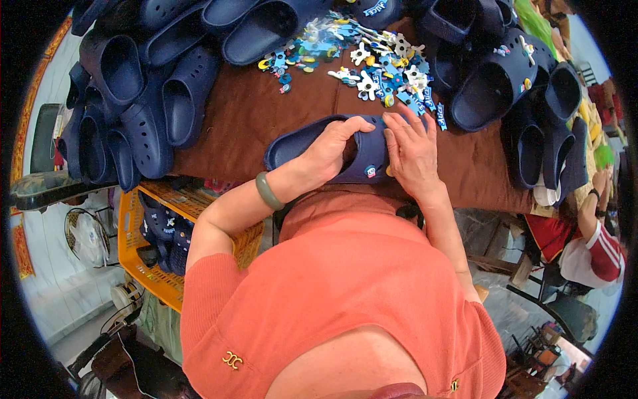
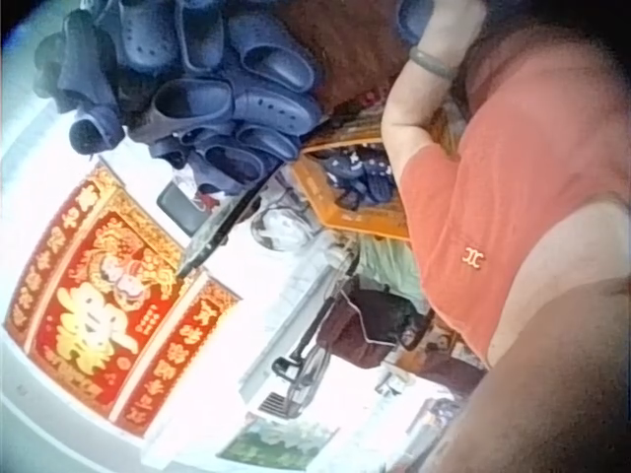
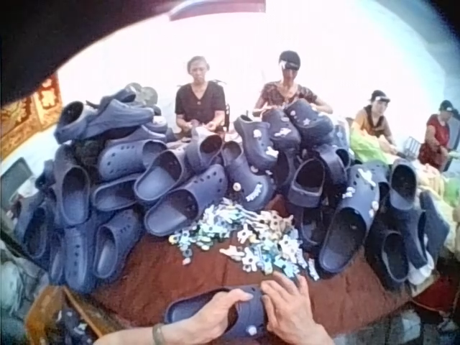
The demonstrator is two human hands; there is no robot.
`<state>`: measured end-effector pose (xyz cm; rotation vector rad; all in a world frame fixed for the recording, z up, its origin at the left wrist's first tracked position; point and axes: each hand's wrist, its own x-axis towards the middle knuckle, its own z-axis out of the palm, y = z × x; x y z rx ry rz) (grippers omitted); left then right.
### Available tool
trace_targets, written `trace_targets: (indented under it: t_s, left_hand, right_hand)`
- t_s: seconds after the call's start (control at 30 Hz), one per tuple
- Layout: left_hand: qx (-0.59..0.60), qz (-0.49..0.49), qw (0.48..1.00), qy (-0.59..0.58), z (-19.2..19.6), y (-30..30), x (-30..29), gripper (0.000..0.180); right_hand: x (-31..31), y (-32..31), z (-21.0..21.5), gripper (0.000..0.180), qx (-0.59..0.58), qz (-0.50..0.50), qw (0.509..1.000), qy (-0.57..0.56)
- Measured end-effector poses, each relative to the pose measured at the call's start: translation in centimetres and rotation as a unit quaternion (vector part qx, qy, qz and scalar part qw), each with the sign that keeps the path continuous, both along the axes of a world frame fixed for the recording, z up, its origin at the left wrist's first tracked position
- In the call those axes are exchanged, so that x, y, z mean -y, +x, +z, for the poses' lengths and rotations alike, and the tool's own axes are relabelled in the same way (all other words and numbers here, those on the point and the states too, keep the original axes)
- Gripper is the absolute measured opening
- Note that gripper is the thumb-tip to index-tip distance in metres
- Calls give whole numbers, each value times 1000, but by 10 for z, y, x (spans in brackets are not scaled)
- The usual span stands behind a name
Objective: Attaching decorative charms into the holes of rubber clogs.
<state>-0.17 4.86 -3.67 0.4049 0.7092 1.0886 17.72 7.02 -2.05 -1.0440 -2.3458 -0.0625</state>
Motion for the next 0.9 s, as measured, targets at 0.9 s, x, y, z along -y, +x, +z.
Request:
trace_targets:
  t_s: [0.9]
  left_hand:
    - [-173,19,982,75,-3,1,-3,23]
  right_hand:
    - [-138,-135,-6,24,259,243,935,-19]
